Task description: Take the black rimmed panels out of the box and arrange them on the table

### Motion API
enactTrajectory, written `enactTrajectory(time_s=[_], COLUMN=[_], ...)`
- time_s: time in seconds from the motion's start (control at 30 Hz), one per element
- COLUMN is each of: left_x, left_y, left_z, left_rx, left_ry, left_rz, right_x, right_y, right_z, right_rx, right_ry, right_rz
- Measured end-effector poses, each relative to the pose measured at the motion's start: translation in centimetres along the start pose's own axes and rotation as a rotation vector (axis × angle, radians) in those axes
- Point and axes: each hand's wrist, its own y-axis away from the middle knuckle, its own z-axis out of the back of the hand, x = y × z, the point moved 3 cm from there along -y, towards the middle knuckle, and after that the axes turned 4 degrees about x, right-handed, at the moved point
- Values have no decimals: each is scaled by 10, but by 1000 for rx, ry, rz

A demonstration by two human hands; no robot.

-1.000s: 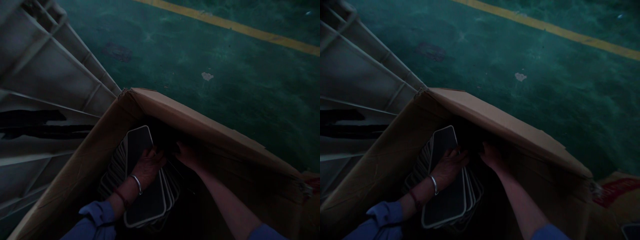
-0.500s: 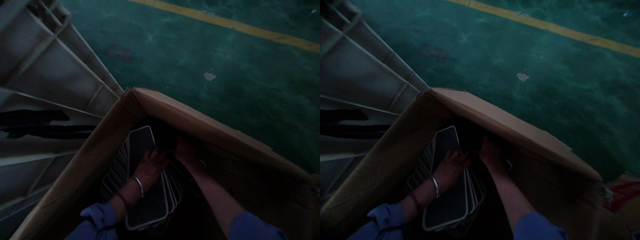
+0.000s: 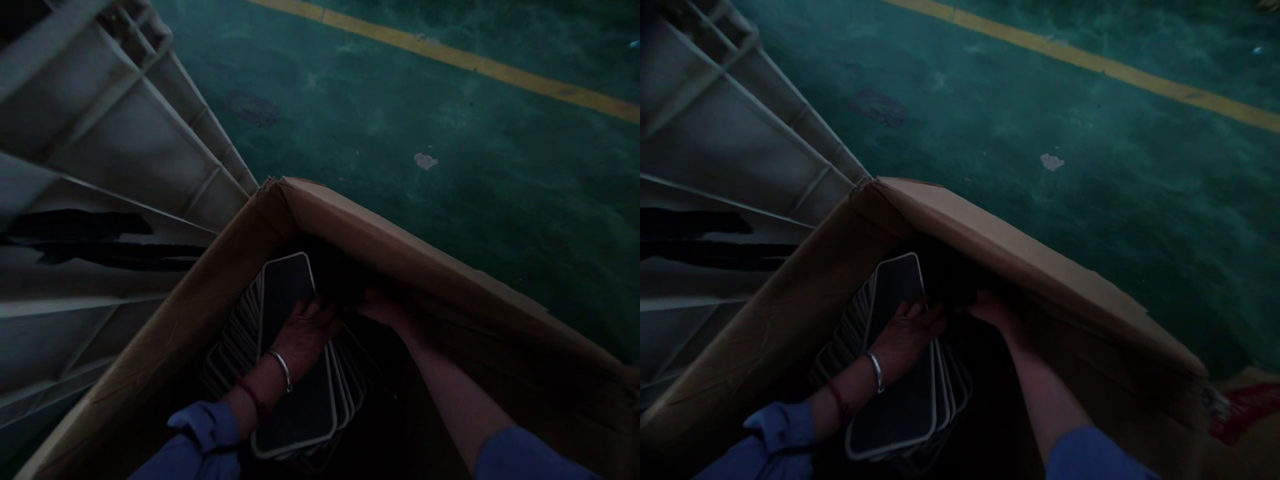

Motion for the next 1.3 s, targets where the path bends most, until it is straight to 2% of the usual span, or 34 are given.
enactTrajectory(time_s=[0.07,0.17,0.33,0.43,0.5,0.67,0.77,0.93,1.07,1.17,1.23,1.3], left_x=[-1,-1,-2,-1,-1,-1,-1,-1,-2,-9,-14,-17], left_y=[-1,0,3,4,3,-4,-11,-33,-45,-27,2,45], left_z=[1,3,7,7,7,6,6,5,-1,-5,-8,-15], left_rx=[1,2,21,13,20,11,8,70,92,45,-63,-225], left_ry=[1,16,26,37,49,68,79,124,143,194,235,281], left_rz=[13,29,27,35,44,47,52,124,172,175,227,393], right_x=[7,31,85,101,95,56,44,36,34,37,37,34], right_y=[3,18,58,68,64,42,38,45,65,88,100,105], right_z=[-6,-3,35,52,54,43,41,39,34,23,11,-6], right_rx=[43,-21,-213,-360,-404,-389,-416,-456,-626,-776,-797,-750], right_ry=[39,230,683,837,852,838,832,801,738,679,651,630], right_rz=[-15,-37,-138,-145,-158,-170,-145,-5,127,180,200,214])
